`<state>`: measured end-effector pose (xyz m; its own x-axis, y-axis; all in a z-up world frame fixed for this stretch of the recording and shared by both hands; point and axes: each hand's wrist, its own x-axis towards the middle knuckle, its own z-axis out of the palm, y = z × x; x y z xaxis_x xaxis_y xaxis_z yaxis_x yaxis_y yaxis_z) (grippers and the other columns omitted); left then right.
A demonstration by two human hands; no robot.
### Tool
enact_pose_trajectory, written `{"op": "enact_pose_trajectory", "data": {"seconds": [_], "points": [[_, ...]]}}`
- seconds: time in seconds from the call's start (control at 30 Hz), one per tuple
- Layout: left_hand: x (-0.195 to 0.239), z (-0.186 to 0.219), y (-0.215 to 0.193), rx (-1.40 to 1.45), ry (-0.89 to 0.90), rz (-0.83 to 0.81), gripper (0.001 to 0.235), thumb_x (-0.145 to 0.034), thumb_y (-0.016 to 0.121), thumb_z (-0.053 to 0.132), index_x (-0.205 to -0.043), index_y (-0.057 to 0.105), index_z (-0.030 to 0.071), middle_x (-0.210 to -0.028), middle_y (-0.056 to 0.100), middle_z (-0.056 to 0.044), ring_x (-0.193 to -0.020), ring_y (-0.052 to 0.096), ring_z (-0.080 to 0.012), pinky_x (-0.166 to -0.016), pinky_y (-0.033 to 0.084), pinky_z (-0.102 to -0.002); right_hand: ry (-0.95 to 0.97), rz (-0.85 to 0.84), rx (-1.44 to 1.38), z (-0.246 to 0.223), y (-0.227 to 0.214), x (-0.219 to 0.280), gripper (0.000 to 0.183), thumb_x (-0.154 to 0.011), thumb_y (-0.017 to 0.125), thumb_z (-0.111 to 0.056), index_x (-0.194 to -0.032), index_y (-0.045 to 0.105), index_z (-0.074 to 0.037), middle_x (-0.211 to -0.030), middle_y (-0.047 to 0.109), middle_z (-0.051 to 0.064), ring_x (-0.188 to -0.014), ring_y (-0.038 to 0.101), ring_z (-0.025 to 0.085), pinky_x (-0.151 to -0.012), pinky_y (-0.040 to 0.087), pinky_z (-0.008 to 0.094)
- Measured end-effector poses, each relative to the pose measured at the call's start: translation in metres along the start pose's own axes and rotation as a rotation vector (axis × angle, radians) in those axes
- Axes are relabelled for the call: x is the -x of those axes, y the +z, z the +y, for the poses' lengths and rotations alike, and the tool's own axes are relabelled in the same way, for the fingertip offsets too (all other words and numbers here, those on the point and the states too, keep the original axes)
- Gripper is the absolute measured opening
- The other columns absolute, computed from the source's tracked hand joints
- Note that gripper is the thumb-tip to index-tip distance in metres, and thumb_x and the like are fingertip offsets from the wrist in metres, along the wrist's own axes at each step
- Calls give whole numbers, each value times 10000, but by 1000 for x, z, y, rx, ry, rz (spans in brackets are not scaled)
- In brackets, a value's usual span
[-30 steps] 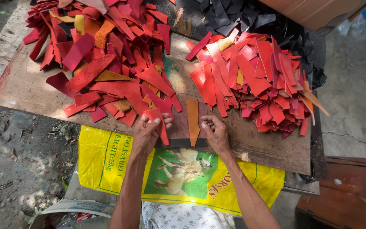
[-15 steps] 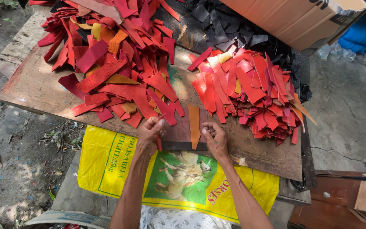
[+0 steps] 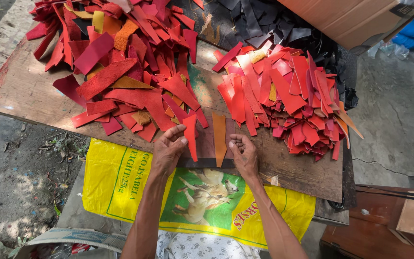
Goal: The person sorts red and orange material scraps by hand on a wooden table, separating them into two piles. The person repeatedly picks up scraps, aligns them, and places them into the appropriate pile.
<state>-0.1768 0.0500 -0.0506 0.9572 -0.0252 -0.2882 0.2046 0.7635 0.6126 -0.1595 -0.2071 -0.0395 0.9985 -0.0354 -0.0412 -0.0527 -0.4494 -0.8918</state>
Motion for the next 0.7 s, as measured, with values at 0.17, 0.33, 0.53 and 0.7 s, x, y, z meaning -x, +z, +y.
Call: {"op": "enact_pose_trajectory", "data": {"seconds": [0.17, 0.33, 0.53, 0.7], "points": [[5, 5, 5, -46, 65, -45, 531, -840, 706, -81, -1330, 503, -68, -1210, 669, -190, -1017, 727, -283, -897, 610, -378, 14, 11, -3, 0, 2, 0, 239, -924, 682, -95, -1141, 695, 4, -901, 680, 11, -783, 595, 75, -727, 529, 242], [3, 3, 6, -53, 20, -15, 531, -864, 711, -62, -1351, 504, -114, -1162, 679, -248, -983, 734, -307, -887, 631, -420, 15, -9, -33, -2, -2, -2, 250, -928, 693, -101, -1152, 688, 8, -904, 666, 5, -771, 566, 71, -708, 511, 238], [4, 4, 3, -78, 14, -20, 562, -859, 712, -50, -1373, 494, -115, -1163, 692, -241, -963, 741, -319, -875, 618, -409, -40, -145, 35, -17, -8, 2, 449, -800, 828, -149, -1200, 682, -7, -960, 577, 9, -811, 502, 108, -724, 479, 251], [4, 6, 4, -79, 14, -19, 567, -856, 714, -51, -1373, 489, -111, -1147, 693, -270, -964, 744, -324, -872, 620, -409, -169, -263, 191, -31, -14, 7, 783, -654, 941, -282, -1326, 609, -55, -1048, 527, 56, -969, 545, 186, -858, 500, 330]]}}
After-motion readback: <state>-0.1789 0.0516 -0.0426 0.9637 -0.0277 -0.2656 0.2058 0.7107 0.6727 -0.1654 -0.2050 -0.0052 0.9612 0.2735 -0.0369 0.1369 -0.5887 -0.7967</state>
